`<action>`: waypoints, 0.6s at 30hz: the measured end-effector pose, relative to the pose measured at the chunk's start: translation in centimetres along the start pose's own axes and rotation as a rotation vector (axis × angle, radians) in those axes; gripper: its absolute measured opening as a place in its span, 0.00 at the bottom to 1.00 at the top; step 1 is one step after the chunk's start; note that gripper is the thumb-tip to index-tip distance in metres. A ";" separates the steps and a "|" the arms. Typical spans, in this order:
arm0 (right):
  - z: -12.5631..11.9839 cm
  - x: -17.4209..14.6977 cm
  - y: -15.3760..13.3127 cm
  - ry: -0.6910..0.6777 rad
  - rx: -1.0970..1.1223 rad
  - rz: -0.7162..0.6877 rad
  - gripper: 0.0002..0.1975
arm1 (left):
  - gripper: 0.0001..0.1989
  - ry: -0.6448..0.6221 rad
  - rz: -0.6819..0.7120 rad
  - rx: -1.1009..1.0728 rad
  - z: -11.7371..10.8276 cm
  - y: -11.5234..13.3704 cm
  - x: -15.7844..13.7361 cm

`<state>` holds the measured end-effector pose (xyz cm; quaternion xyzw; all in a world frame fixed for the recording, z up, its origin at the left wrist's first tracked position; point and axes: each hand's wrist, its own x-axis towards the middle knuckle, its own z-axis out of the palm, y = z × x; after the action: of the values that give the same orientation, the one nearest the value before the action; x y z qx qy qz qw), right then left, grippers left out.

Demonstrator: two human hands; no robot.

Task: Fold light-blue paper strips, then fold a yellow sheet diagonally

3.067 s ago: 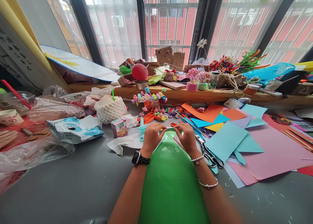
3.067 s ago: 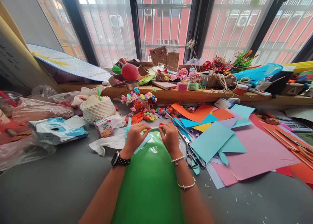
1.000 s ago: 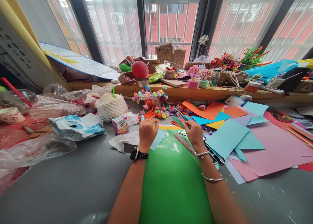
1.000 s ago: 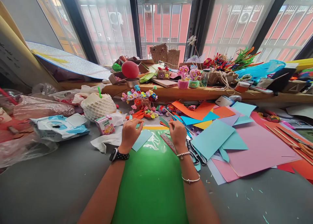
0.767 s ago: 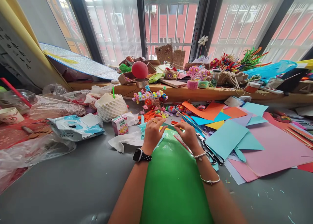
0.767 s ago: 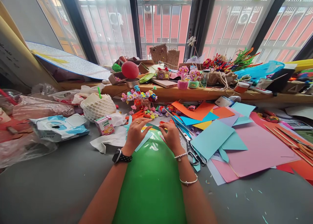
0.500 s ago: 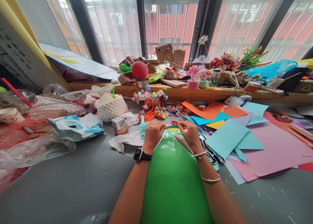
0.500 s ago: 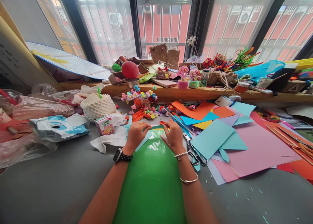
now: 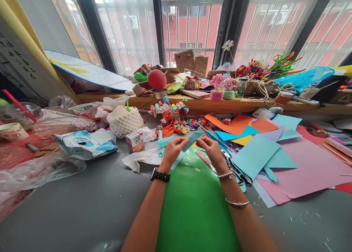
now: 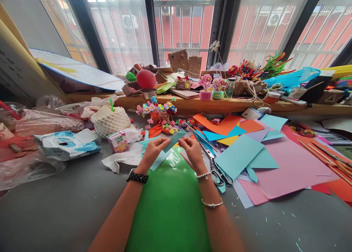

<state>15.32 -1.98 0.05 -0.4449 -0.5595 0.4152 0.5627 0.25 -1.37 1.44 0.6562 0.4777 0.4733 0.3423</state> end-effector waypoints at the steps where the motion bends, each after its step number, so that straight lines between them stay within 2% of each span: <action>1: 0.0 0.0 0.0 0.011 -0.001 0.001 0.14 | 0.13 -0.014 -0.006 0.003 0.0 0.0 0.0; 5: -0.4 0.1 0.6 0.063 -0.045 -0.041 0.14 | 0.14 -0.043 -0.007 0.042 0.1 -0.2 0.0; 11: -0.5 0.2 0.8 0.099 -0.170 -0.079 0.13 | 0.12 0.064 0.040 0.052 0.2 -0.4 0.1; 15: 0.0 0.0 0.5 0.062 -0.293 -0.129 0.11 | 0.15 -0.045 0.124 0.047 0.4 -0.4 0.1; 18: 0.2 0.0 0.3 0.043 -0.305 -0.156 0.11 | 0.18 -0.094 0.152 0.062 0.5 -0.4 0.1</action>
<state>15.09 -1.92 -0.28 -0.4893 -0.6367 0.2710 0.5308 0.62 -1.19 0.97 0.7225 0.4241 0.4515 0.3070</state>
